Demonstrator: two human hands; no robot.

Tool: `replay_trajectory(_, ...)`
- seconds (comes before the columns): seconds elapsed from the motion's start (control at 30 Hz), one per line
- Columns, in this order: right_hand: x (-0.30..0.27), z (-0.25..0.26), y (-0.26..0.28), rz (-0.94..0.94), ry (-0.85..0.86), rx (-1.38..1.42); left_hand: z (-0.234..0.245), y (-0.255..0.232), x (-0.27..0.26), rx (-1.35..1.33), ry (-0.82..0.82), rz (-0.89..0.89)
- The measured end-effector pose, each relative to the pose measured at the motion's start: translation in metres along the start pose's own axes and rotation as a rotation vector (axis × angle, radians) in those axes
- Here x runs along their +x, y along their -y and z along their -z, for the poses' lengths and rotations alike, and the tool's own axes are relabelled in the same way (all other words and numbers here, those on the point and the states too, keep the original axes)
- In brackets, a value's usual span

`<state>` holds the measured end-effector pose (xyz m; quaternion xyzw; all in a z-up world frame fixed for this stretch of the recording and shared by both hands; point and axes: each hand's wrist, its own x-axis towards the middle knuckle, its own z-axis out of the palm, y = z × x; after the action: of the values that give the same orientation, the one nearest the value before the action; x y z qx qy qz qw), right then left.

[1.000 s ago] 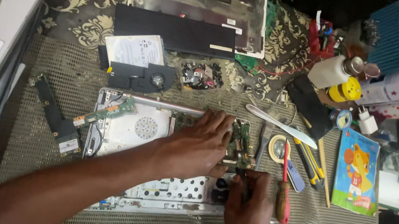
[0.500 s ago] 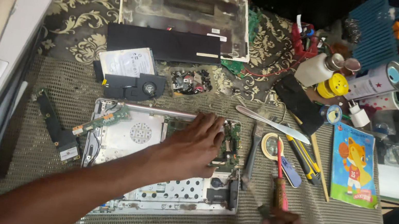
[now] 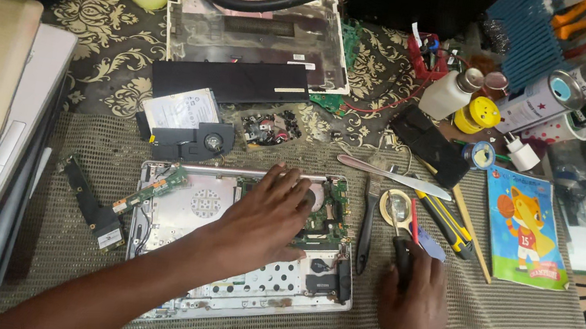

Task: The person disassembles a laptop by removing screws and detaching the motherboard. They use a screwdriver to loosen screws and a plastic pry tool to separate components, placing removed parts on the table.

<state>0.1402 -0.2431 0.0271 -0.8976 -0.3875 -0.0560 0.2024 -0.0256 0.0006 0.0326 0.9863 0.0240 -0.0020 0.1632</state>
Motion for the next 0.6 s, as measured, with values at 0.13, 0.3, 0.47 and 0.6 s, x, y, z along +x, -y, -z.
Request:
replay_trajectory(0.13, -0.002, -0.002, -0.003, 0.062, 0.018, -0.075, 0.006, -0.01, -0.003, 0.112, -0.156, -0.002)
replay_trajectory(0.3, 0.003, 0.005, 0.008, 0.037, 0.064, 0.01, 0.004, -0.015, 0.001, 0.054, -0.104, 0.018)
replay_trajectory(0.47, 0.013, 0.01, 0.029, 0.073, 0.063, 0.072, 0.001, -0.015, 0.002, 0.019, -0.212, -0.019)
replay_trajectory(0.6, 0.02, 0.008, 0.046, 0.134, 0.104, 0.138, 0.006, -0.011, 0.001, -0.111, -0.229, -0.031)
